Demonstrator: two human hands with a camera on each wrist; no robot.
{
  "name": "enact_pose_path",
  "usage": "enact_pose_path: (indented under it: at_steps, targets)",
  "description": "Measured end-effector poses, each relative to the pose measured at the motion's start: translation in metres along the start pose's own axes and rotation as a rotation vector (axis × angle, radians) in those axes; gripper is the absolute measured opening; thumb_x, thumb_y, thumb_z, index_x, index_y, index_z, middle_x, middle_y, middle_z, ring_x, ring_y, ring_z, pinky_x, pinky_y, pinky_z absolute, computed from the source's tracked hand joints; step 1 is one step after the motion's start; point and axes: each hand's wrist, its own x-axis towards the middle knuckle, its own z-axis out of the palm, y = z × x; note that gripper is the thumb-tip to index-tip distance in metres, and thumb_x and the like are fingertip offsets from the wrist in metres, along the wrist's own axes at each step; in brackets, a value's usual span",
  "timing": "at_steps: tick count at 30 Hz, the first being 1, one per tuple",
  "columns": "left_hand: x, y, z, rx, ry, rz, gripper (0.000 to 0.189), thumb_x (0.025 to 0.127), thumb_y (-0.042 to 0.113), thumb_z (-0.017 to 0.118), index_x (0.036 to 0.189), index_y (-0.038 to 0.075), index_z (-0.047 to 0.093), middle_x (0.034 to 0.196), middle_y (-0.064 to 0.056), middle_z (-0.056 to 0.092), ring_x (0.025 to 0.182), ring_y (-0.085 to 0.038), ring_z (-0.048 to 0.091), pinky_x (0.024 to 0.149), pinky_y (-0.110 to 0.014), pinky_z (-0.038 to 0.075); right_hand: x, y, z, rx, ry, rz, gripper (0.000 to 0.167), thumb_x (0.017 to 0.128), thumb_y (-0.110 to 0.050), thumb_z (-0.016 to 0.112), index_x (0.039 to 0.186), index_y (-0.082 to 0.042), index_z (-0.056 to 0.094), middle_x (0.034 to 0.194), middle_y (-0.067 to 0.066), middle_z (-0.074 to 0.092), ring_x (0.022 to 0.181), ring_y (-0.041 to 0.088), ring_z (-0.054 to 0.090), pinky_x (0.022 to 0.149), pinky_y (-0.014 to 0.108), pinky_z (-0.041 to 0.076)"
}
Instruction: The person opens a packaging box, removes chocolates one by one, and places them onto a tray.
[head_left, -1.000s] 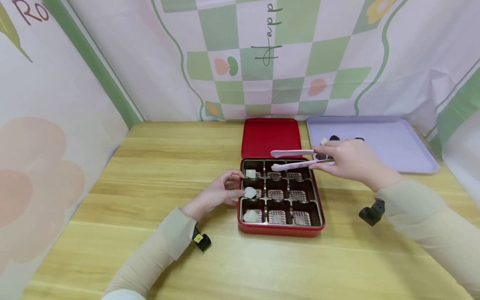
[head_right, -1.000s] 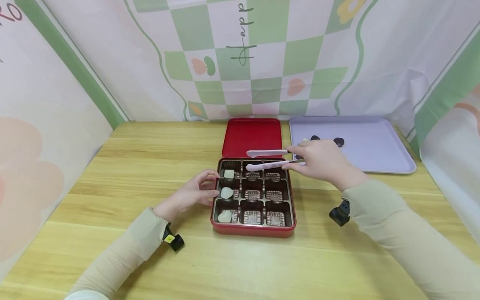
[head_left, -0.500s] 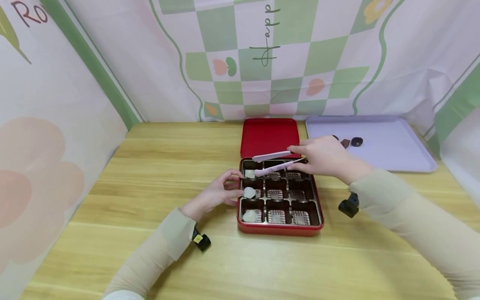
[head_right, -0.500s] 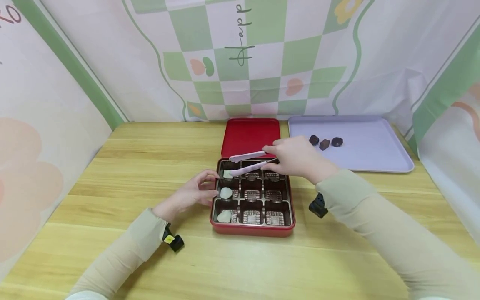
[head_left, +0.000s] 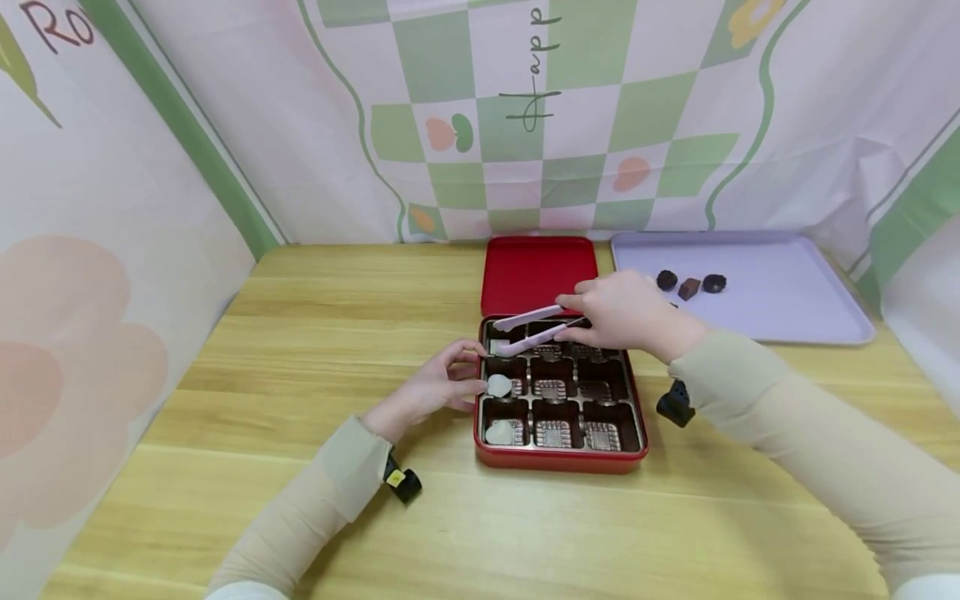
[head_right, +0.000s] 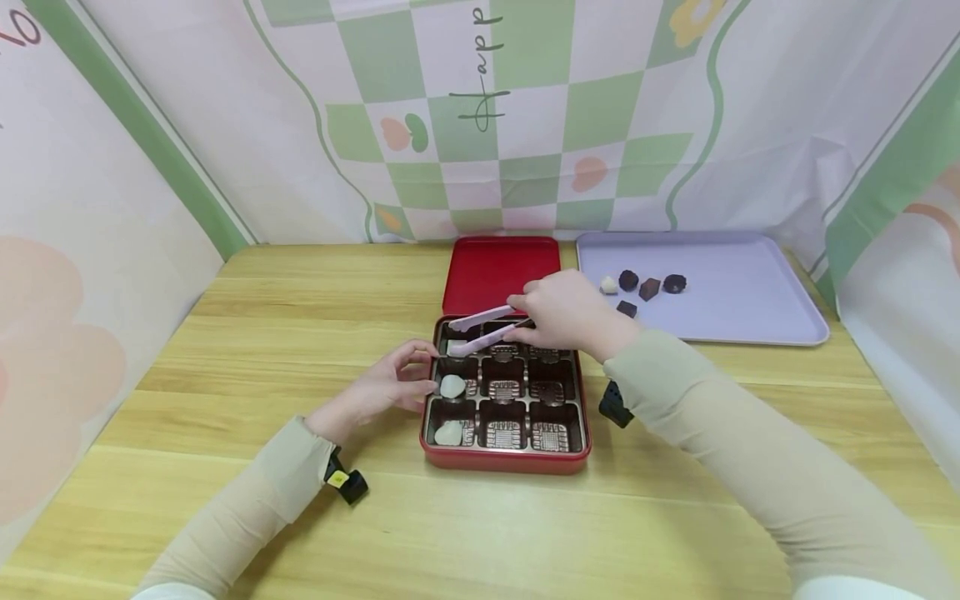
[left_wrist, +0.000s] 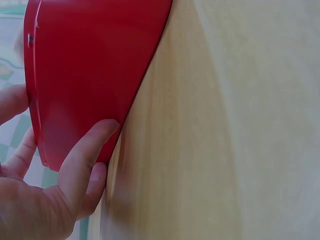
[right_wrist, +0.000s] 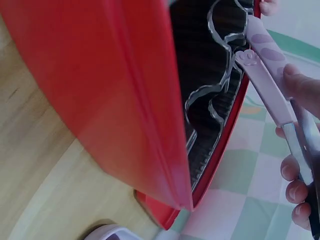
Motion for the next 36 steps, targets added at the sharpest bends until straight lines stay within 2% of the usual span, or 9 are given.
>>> enact_pose_path:
  at_steps: [10, 21, 27, 30, 36]
  targets:
    - [0.001, -0.001, 0.000, -0.004, 0.006, -0.007, 0.039, 0.088, -0.007, 0.057, 0.122, 0.009, 0.045, 0.133, -0.018, 0.041, 0.119, -0.032, 0.050, 0.077, -0.046, 0.059, 0.010, -0.014, 0.001, -0.096, 0.002, -0.081, 0.046, 0.085, -0.048, 0.064, 0.105, -0.007, 0.071, 0.082, 0.008, 0.069, 0.070, 0.025, 0.063, 0.057, 0.039, 0.055]
    - [0.002, -0.003, -0.001, -0.001, 0.006, -0.001, 0.038, 0.089, -0.006, 0.057, 0.123, 0.007, 0.044, 0.134, -0.020, 0.041, 0.119, -0.033, 0.050, 0.077, -0.046, 0.059, 0.017, -0.024, 0.001, -0.164, 0.002, -0.099, 0.044, 0.085, -0.047, 0.065, 0.104, -0.008, 0.072, 0.079, 0.006, 0.068, 0.069, 0.025, 0.062, 0.054, 0.036, 0.052]
    - [0.001, -0.002, 0.000, 0.001, -0.005, 0.002, 0.040, 0.089, -0.006, 0.057, 0.125, 0.006, 0.043, 0.135, -0.021, 0.039, 0.120, -0.034, 0.048, 0.078, -0.046, 0.059, 0.019, -0.029, 0.003, -0.195, -0.003, -0.109, 0.041, 0.084, -0.046, 0.066, 0.098, -0.009, 0.074, 0.075, 0.004, 0.066, 0.066, 0.024, 0.061, 0.054, 0.037, 0.052]
    - [0.001, -0.002, 0.000, -0.002, -0.006, 0.002, 0.040, 0.089, -0.006, 0.057, 0.125, 0.007, 0.043, 0.135, -0.021, 0.038, 0.119, -0.033, 0.048, 0.078, -0.046, 0.059, 0.020, -0.030, 0.005, -0.173, -0.002, -0.099, 0.038, 0.084, -0.045, 0.066, 0.095, -0.010, 0.074, 0.073, 0.003, 0.066, 0.064, 0.023, 0.061, 0.054, 0.037, 0.052]
    - [0.002, -0.002, -0.001, 0.002, -0.006, -0.001, 0.041, 0.089, -0.006, 0.057, 0.125, 0.007, 0.043, 0.137, -0.021, 0.038, 0.121, -0.034, 0.047, 0.078, -0.045, 0.059, 0.014, -0.022, 0.013, -0.012, 0.023, -0.042, 0.030, 0.083, -0.040, 0.069, 0.088, -0.011, 0.074, 0.066, 0.002, 0.064, 0.059, 0.020, 0.061, 0.048, 0.035, 0.051]
